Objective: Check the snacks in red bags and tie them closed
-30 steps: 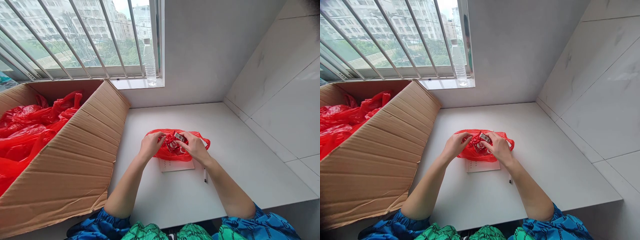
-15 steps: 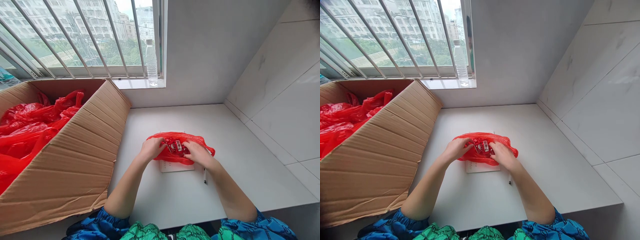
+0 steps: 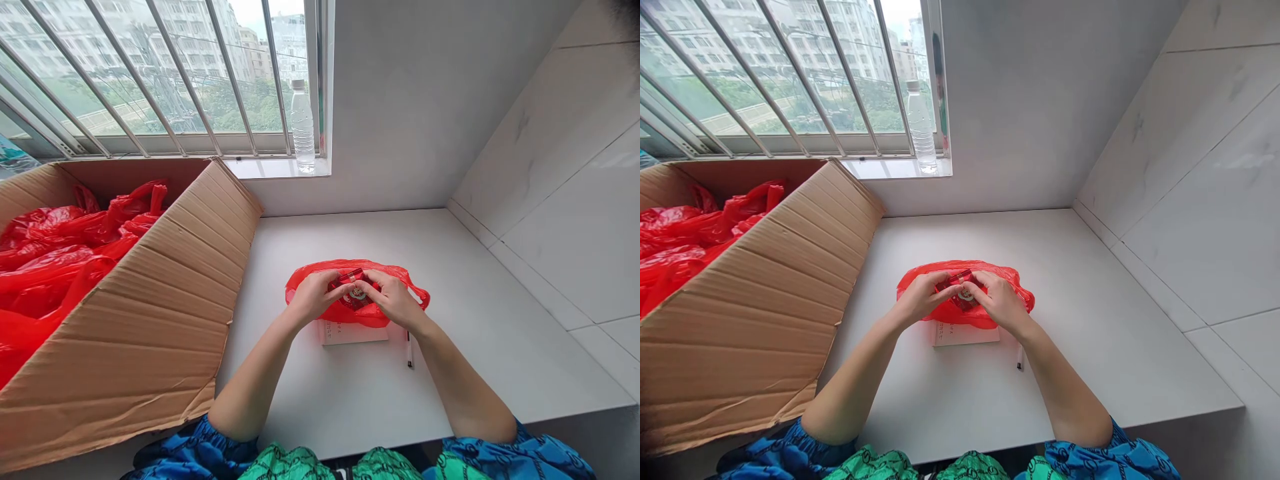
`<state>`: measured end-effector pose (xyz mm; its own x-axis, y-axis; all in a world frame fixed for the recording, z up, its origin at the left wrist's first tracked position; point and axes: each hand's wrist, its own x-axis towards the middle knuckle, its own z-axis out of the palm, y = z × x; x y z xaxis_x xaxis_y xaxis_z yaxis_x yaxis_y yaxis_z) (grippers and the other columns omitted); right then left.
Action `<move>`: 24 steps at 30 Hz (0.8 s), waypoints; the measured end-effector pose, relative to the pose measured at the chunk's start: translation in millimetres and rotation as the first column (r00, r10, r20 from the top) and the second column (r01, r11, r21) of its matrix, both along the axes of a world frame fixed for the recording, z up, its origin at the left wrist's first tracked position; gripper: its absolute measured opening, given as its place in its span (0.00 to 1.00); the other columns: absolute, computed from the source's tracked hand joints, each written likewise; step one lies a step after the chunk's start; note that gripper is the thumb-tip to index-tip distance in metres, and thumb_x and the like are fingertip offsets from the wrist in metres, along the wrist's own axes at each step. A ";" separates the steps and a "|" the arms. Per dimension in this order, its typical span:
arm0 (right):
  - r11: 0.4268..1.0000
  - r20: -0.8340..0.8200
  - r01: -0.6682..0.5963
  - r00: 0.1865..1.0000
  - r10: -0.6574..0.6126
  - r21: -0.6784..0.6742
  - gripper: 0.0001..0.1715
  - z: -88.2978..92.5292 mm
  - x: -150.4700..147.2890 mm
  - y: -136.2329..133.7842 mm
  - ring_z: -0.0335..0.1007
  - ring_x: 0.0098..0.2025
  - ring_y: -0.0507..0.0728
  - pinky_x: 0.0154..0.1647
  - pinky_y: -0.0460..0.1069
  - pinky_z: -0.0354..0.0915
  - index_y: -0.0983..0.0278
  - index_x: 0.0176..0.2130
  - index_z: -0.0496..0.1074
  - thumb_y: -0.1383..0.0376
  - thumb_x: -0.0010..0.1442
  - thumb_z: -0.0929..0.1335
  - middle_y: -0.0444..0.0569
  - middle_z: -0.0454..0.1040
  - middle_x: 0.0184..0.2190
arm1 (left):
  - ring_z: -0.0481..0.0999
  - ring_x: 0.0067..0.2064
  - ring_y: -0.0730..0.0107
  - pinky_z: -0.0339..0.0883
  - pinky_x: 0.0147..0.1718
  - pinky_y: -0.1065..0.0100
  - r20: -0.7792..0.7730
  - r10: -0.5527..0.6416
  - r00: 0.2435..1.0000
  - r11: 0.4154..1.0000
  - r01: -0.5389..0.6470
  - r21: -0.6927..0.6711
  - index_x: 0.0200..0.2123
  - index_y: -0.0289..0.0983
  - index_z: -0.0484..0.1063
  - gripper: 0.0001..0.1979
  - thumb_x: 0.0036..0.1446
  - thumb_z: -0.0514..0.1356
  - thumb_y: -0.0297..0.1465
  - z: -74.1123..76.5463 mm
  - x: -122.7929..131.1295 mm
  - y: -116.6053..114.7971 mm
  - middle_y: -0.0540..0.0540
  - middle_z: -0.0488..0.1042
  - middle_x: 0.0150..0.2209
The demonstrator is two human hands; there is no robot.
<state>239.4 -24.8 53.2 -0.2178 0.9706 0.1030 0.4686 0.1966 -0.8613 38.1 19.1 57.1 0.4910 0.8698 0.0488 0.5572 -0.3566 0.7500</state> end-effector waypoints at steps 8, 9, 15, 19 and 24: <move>0.985 -0.303 -0.085 0.952 0.036 -0.150 0.21 -5.9 0.2 8.0 0.76 0.43 0.57 0.46 0.51 0.71 0.59 0.47 0.75 0.49 0.68 0.63 0.46 0.79 0.40 | 0.72 0.31 0.71 0.64 0.28 0.72 0.277 0.072 0.958 0.981 -0.019 -0.192 0.31 0.36 0.73 0.22 0.62 0.57 0.50 -1.9 -3.6 5.7 0.48 0.75 0.30; 0.984 -0.320 -0.081 0.947 0.027 -0.156 0.21 -6.5 0.0 7.9 0.76 0.43 0.57 0.45 0.51 0.71 0.60 0.47 0.75 0.49 0.67 0.64 0.46 0.79 0.40 | 0.73 0.31 0.71 0.65 0.29 0.72 0.289 0.063 0.955 0.978 -0.002 -0.208 0.31 0.36 0.73 0.22 0.61 0.57 0.50 -0.4 -4.6 5.9 0.48 0.75 0.30; 0.985 -0.376 -0.101 0.926 0.041 -0.142 0.18 -9.6 1.1 7.4 0.76 0.43 0.57 0.45 0.51 0.70 0.59 0.45 0.77 0.50 0.66 0.66 0.46 0.79 0.40 | 0.74 0.31 0.68 0.67 0.29 0.71 0.273 0.025 0.962 0.976 0.036 -0.216 0.29 0.35 0.75 0.23 0.59 0.59 0.50 3.9 -9.5 6.2 0.46 0.76 0.29; 0.984 -0.383 -0.106 0.923 0.044 -0.142 0.18 -12.1 2.5 8.7 0.76 0.45 0.58 0.47 0.52 0.70 0.58 0.44 0.77 0.50 0.66 0.66 0.46 0.80 0.41 | 0.75 0.32 0.67 0.67 0.31 0.70 0.274 0.013 0.962 0.975 0.049 -0.218 0.31 0.35 0.76 0.22 0.60 0.58 0.49 3.7 -10.0 5.6 0.46 0.77 0.30; 0.992 -0.339 -0.017 0.940 -0.026 -0.123 0.15 -18.6 1.0 10.7 0.76 0.47 0.59 0.48 0.54 0.71 0.57 0.44 0.72 0.51 0.63 0.69 0.46 0.79 0.43 | 0.76 0.35 0.66 0.66 0.33 0.70 0.102 0.013 0.995 0.988 0.003 -0.157 0.35 0.39 0.78 0.20 0.65 0.52 0.45 0.7 -17.3 10.4 0.47 0.79 0.34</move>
